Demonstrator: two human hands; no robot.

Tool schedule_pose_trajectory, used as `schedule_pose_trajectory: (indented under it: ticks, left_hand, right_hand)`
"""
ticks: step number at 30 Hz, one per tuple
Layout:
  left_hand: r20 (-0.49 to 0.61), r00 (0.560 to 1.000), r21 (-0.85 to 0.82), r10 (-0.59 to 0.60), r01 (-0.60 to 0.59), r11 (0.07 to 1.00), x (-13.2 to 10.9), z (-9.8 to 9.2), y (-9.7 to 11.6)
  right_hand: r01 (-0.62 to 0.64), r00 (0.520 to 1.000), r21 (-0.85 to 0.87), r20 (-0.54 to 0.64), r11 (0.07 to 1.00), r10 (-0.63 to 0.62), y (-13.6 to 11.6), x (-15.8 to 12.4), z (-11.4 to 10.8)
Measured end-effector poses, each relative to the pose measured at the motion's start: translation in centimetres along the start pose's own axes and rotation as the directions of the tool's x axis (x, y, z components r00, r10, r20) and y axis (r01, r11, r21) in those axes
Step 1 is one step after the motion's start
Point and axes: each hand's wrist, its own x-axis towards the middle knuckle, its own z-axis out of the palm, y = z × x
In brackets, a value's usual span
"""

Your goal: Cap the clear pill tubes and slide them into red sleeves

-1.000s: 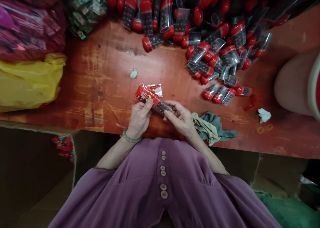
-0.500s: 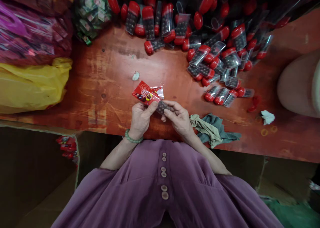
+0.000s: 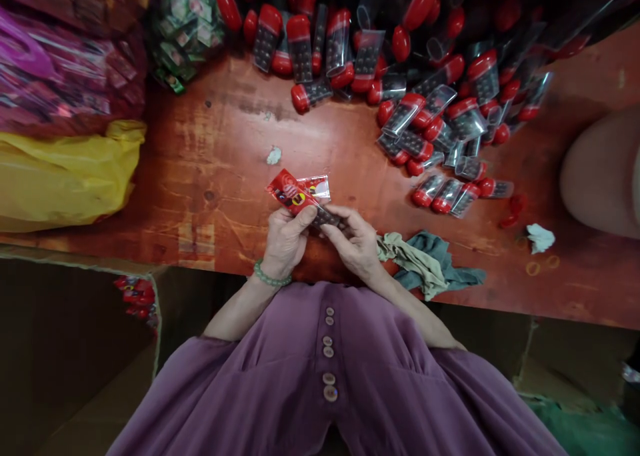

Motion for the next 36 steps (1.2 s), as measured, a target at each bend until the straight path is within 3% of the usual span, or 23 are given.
schedule_pose_trajectory:
  ticks: [3, 9, 12, 19, 25, 29, 32, 34, 36]
  left_hand:
    - [0.027, 0.999, 0.01, -0.047, 0.047, 0.999, -0.4, 0.0, -0.2]
    - [0.13, 0.991, -0.002, 0.026, -0.025, 1.0, -0.5, -0.8, 0.7]
    - [0.094, 0.993, -0.042, 0.069, -0.065, 0.997, -0.7, -0.9, 1.0]
    - [0.072, 0.997, -0.028, 0.015, -0.013, 1.0, -2.0, -0.7, -0.2]
    - [0.061, 0.998, 0.008, 0.013, -0.014, 1.0, -3.2, -1.3, 0.6]
    - [-0.034, 0.996, 0.158, 0.081, -0.075, 0.985, -5.5, -3.8, 3.2]
    - [-0.202, 0.931, 0.344, 0.306, -0.225, 0.912, -8.0, -8.0, 5.9]
    - [-0.308, 0.819, 0.498, 0.484, -0.295, 0.816, -9.5, -11.2, 7.7]
    - [-0.382, 0.677, 0.649, 0.629, -0.288, 0.705, -10.5, -13.6, 9.3]
  right_hand:
    - [-0.127, 0.992, 0.205, 0.024, 0.971, 0.124, -0.2, 0.3, 0.5]
    - [-0.125, 0.992, 0.352, 0.069, 0.928, 0.108, -0.5, 0.8, 0.8]
    - [-0.145, 0.988, 0.404, 0.108, 0.903, 0.11, -0.2, 0.9, 0.8]
    - [-0.203, 0.978, 0.5, 0.147, 0.842, 0.149, 0.8, 1.4, 1.1]
    - [-0.249, 0.955, 0.471, 0.266, 0.846, 0.132, 0.8, 1.4, 2.4]
    - [-0.163, 0.925, 0.241, 0.374, 0.957, 0.063, 0.0, 1.1, 2.2]
    - [0.114, 0.951, -0.051, 0.294, 0.992, -0.095, -0.6, 1.2, 0.4]
    - [0.312, 0.939, -0.269, 0.235, 0.911, -0.252, -0.7, 1.6, -1.1]
    - [0.411, 0.912, -0.486, 0.229, 0.771, -0.341, -0.5, 2.2, -2.5]
